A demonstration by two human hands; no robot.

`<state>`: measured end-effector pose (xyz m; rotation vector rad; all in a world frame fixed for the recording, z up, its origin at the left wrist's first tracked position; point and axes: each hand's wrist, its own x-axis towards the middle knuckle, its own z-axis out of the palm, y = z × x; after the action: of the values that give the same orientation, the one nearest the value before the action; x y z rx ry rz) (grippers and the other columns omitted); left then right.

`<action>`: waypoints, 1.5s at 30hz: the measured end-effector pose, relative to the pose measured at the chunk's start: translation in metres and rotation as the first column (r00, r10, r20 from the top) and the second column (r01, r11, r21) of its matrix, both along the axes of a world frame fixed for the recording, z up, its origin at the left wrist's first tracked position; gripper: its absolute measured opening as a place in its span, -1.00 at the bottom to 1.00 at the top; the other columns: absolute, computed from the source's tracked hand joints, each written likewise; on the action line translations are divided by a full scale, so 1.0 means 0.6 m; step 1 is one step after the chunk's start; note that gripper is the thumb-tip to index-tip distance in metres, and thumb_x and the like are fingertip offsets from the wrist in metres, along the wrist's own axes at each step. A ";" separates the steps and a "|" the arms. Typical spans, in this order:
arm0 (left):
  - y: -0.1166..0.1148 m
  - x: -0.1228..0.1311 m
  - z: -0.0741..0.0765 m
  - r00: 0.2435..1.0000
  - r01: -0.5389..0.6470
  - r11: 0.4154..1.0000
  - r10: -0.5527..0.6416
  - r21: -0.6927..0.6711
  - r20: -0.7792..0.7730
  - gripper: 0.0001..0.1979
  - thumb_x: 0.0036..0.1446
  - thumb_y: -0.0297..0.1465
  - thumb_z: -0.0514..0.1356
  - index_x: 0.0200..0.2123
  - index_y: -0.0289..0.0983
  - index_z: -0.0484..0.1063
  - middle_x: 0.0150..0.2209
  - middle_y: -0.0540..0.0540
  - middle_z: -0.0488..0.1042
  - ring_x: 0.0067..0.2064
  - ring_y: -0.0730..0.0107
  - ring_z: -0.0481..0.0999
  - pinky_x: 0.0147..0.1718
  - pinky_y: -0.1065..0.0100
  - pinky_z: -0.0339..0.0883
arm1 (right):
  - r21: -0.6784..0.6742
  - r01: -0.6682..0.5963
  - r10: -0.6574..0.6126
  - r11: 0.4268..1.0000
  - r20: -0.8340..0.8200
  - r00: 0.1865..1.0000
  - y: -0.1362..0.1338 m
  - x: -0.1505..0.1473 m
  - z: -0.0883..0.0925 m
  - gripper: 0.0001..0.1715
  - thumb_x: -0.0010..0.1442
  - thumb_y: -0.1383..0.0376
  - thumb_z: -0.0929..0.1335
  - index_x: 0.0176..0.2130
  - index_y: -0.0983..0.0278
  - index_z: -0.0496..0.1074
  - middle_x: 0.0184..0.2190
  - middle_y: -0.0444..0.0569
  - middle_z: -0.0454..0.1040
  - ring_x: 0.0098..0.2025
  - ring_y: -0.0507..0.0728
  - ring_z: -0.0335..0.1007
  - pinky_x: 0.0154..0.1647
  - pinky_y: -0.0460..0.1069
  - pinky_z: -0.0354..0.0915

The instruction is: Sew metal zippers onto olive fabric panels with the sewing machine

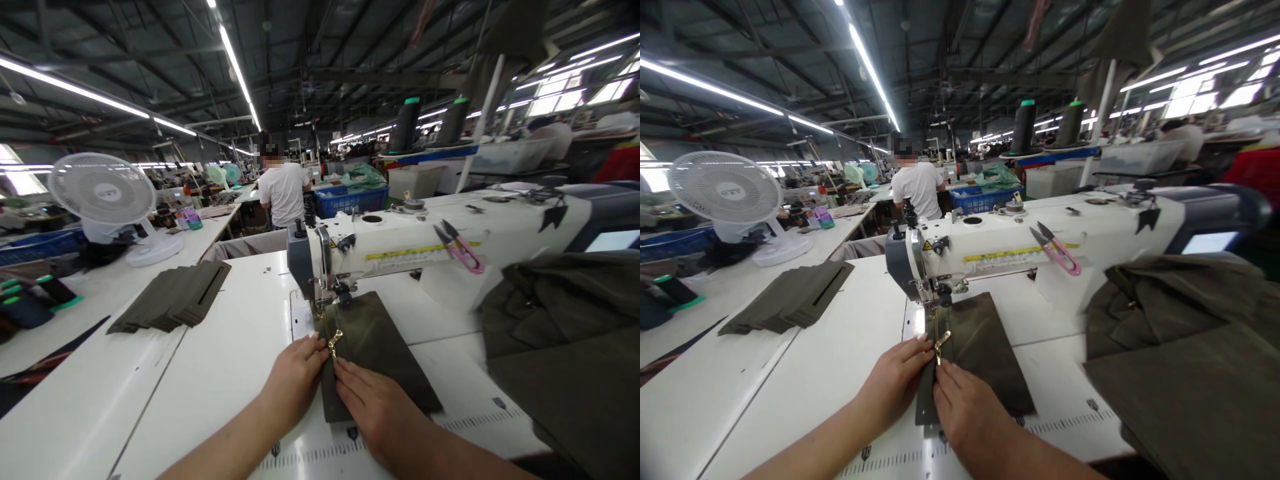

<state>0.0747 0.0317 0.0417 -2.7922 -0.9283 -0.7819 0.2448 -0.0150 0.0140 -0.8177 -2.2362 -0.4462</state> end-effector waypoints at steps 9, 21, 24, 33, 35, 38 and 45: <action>0.015 0.002 0.003 1.000 0.017 1.000 -0.017 0.017 0.006 -0.75 0.01 -0.60 0.08 -0.23 -0.30 0.42 -0.20 -0.17 0.51 -0.13 0.18 0.49 -0.17 0.18 0.45 | -0.034 0.011 -0.014 0.999 -0.073 0.997 0.005 0.002 0.009 -0.54 0.07 0.56 0.09 -0.28 0.46 0.49 -0.24 0.16 0.51 -0.15 0.16 0.43 -0.09 -0.02 0.37; 0.063 0.007 -0.002 0.999 0.016 0.998 -0.013 -0.061 0.051 -0.78 0.06 -0.57 0.03 -0.25 -0.31 0.40 -0.28 -0.18 0.46 -0.27 0.27 0.48 -0.29 0.27 0.45 | -0.015 0.020 -0.021 1.000 -0.115 0.993 0.052 0.003 0.010 -0.54 0.19 0.50 0.07 -0.31 0.46 0.50 -0.26 0.12 0.52 -0.18 0.14 0.44 -0.10 -0.04 0.36; 0.074 0.008 -0.006 0.999 -0.015 0.996 0.019 -0.088 0.041 -0.81 0.10 -0.55 0.02 -0.26 -0.33 0.40 -0.32 -0.18 0.42 -0.33 0.29 0.46 -0.35 0.29 0.43 | -0.019 0.014 -0.016 1.000 -0.133 0.991 0.068 -0.001 0.007 -0.53 0.21 0.49 0.06 -0.30 0.46 0.49 -0.26 0.12 0.52 -0.18 0.14 0.44 -0.10 -0.04 0.36; 0.092 0.006 -0.018 0.998 -0.038 0.987 0.045 -0.159 0.041 -0.79 0.05 -0.59 0.00 -0.31 -0.32 0.39 -0.35 -0.14 0.34 -0.32 0.32 0.41 -0.33 0.32 0.39 | -0.336 -0.066 0.018 0.940 -0.143 0.990 0.073 0.014 0.038 -0.69 0.10 0.34 0.26 -0.18 0.44 0.44 -0.17 0.15 0.48 -0.07 0.18 0.36 0.00 0.00 0.26; 0.092 0.005 -0.017 0.998 -0.046 0.987 0.051 -0.157 0.027 -0.82 0.07 -0.56 0.02 -0.31 -0.31 0.39 -0.36 -0.12 0.33 -0.34 0.33 0.40 -0.35 0.32 0.38 | -0.481 -0.018 -0.071 0.876 -0.167 0.983 0.080 0.018 0.055 -0.75 0.12 0.28 0.27 -0.23 0.34 0.44 -0.23 0.07 0.49 -0.15 0.15 0.39 -0.09 -0.01 0.29; 0.091 0.006 -0.011 0.998 -0.054 0.988 0.057 -0.142 0.015 -0.84 0.05 -0.56 0.03 -0.37 -0.30 0.39 -0.37 -0.12 0.33 -0.33 0.32 0.39 -0.35 0.33 0.37 | -0.596 0.203 -0.326 0.777 -0.105 0.939 0.112 0.016 0.064 -0.86 0.11 0.33 0.27 -0.34 0.28 0.42 -0.33 -0.01 0.49 -0.27 0.12 0.40 -0.24 -0.03 0.27; 0.087 0.007 -0.003 0.999 -0.053 0.996 0.053 -0.074 -0.004 -0.79 0.02 -0.59 -0.01 -0.40 -0.33 0.40 -0.38 -0.16 0.34 -0.33 0.27 0.37 -0.34 0.28 0.38 | -0.645 0.347 -0.467 0.681 -0.017 0.884 0.179 0.010 0.047 -0.81 0.09 0.29 0.27 -0.46 0.29 0.43 -0.47 0.00 0.51 -0.38 0.13 0.44 -0.41 -0.08 0.21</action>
<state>0.0791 0.0838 0.0397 -2.8175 -1.0470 -0.7521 0.2510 0.0922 0.0421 -1.6646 -2.0169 0.2142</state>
